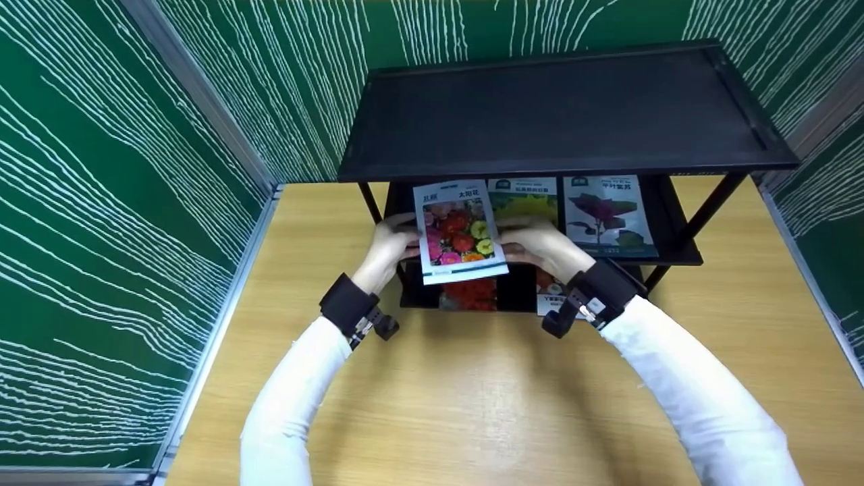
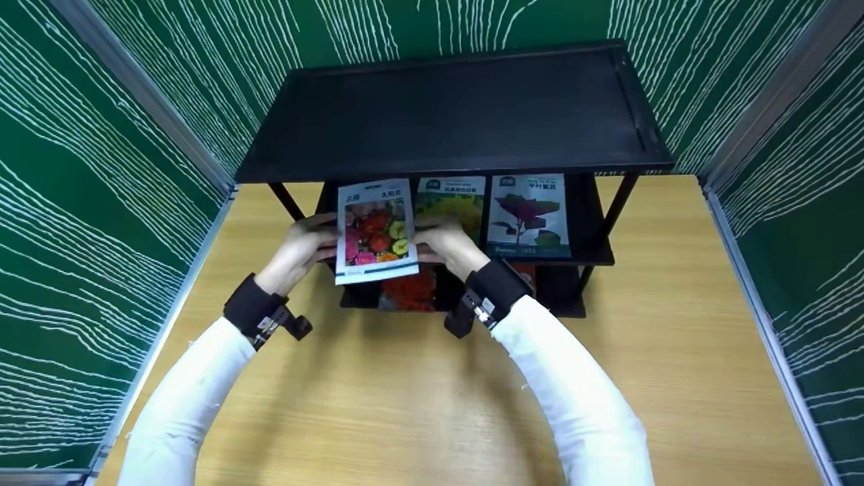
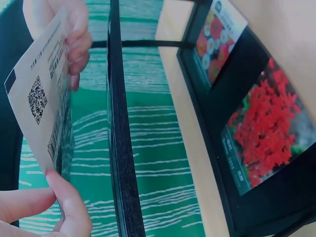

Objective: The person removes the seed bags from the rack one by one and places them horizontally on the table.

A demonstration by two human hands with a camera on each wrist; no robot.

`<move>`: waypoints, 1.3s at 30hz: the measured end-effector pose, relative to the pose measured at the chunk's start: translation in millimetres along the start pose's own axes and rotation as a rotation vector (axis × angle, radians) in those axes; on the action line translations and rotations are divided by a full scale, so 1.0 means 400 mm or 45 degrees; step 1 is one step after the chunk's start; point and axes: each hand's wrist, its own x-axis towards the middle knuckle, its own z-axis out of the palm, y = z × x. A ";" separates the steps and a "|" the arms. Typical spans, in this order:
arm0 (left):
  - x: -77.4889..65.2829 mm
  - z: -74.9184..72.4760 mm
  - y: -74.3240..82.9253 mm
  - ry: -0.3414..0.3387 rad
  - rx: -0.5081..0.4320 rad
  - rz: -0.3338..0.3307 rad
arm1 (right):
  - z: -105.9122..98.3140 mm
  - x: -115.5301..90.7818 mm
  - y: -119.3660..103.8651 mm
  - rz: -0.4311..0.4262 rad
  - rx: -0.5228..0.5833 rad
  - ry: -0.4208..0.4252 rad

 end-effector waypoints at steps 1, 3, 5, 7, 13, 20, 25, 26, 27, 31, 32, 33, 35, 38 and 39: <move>-0.005 -0.002 -0.002 0.002 0.003 0.003 | 0.003 -0.004 0.001 0.006 0.003 -0.001; -0.016 -0.005 -0.005 -0.003 0.014 0.015 | 0.007 -0.010 0.004 0.021 0.008 -0.002; -0.026 -0.009 -0.008 -0.005 0.030 0.022 | 0.012 -0.017 0.007 0.033 0.002 -0.003; -0.036 -0.012 -0.011 -0.007 0.037 0.027 | 0.016 -0.024 0.010 0.037 -0.005 -0.007; -0.061 -0.023 -0.021 -0.013 0.025 0.053 | 0.024 -0.052 0.020 0.038 -0.017 -0.064; -0.098 -0.034 -0.030 -0.014 -0.012 0.046 | 0.039 -0.075 0.042 0.078 -0.013 -0.074; -0.128 -0.046 -0.041 -0.043 -0.041 0.047 | 0.053 -0.096 0.067 0.069 0.020 -0.101; -0.135 -0.049 -0.044 -0.048 -0.045 0.046 | 0.055 -0.101 0.072 0.065 0.027 -0.108; -0.141 -0.051 -0.047 -0.052 -0.050 0.042 | 0.057 -0.106 0.077 0.063 0.030 -0.112; -0.168 -0.061 -0.059 -0.066 -0.042 0.045 | 0.066 -0.124 0.095 0.050 0.041 -0.135; -0.175 -0.063 -0.061 -0.072 -0.034 0.048 | 0.067 -0.128 0.100 0.049 0.048 -0.138; -0.181 -0.065 -0.065 -0.079 -0.032 0.051 | 0.068 -0.133 0.105 0.041 0.048 -0.149; -0.193 -0.069 -0.072 -0.090 -0.035 0.049 | 0.069 -0.141 0.114 0.031 0.042 -0.160; -0.206 -0.075 -0.085 -0.102 -0.042 0.041 | 0.072 -0.152 0.129 0.016 0.037 -0.174; -0.209 -0.077 -0.090 -0.104 -0.043 0.041 | 0.074 -0.156 0.134 0.012 0.034 -0.178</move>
